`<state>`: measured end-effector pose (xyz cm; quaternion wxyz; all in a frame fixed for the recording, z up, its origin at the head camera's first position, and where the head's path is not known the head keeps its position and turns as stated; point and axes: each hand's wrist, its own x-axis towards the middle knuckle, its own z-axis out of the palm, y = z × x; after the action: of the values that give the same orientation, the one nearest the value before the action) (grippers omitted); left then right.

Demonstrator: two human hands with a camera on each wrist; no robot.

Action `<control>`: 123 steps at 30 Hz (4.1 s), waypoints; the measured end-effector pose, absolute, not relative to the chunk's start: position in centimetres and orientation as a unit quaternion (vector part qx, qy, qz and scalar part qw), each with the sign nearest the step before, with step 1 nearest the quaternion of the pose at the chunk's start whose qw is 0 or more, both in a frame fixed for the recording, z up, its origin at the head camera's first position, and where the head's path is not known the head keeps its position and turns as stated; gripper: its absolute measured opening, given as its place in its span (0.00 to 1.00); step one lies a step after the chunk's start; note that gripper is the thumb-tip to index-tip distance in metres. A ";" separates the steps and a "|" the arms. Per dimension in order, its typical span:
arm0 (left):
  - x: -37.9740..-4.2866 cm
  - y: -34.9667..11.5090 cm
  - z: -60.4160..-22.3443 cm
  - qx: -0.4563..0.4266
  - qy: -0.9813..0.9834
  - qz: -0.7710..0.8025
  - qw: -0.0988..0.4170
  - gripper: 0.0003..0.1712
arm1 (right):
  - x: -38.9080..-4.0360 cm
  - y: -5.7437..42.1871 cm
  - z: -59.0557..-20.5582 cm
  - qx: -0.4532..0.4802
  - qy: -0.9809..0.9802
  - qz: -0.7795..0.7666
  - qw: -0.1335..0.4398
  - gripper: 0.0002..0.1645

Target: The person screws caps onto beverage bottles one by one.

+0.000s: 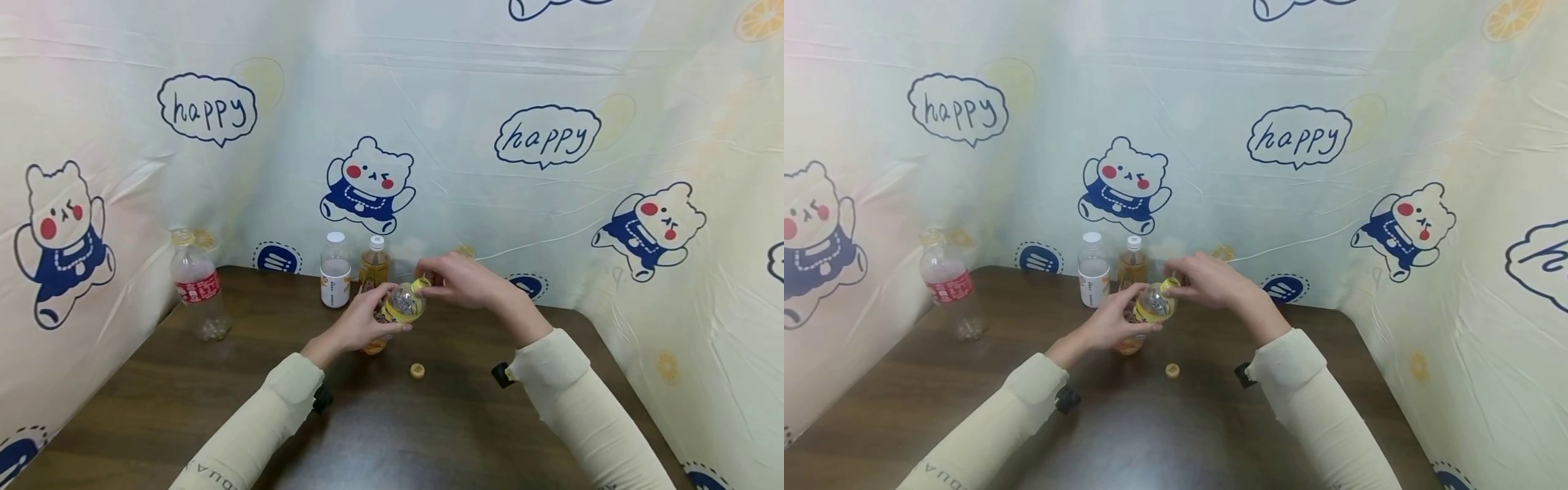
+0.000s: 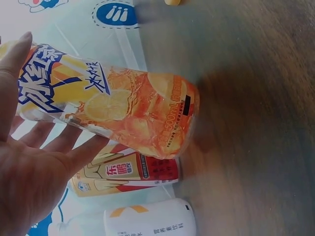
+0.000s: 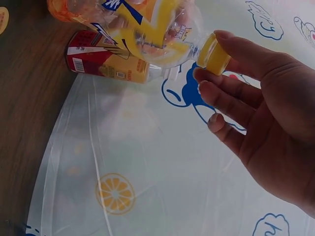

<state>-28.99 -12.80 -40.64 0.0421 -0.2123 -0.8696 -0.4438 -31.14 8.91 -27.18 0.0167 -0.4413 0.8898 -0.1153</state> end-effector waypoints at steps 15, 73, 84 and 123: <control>-29.0 -13.1 -40.4 -0.234 -0.859 -0.455 0.020 0.37 | -31.2 9.0 -26.9 -0.474 0.875 -0.095 0.008 0.08; -28.4 -13.5 -41.0 -0.220 -0.853 -0.471 0.038 0.40 | -29.8 7.8 -27.3 -0.357 0.933 -0.048 -0.006 0.23; -28.4 -13.5 -40.7 -0.235 -0.851 -0.469 0.027 0.40 | -29.6 8.1 -26.3 -0.428 0.902 -0.047 0.027 0.19; -31.4 -12.9 -41.6 -0.087 -0.828 -0.545 0.098 0.44 | -30.8 9.3 -29.2 -0.328 0.943 -0.038 -0.049 0.25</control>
<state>-31.43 -12.90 -41.56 0.0981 -0.0870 -0.8281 -0.5451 -30.76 9.27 -29.24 -0.0494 -0.3281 0.9426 -0.0378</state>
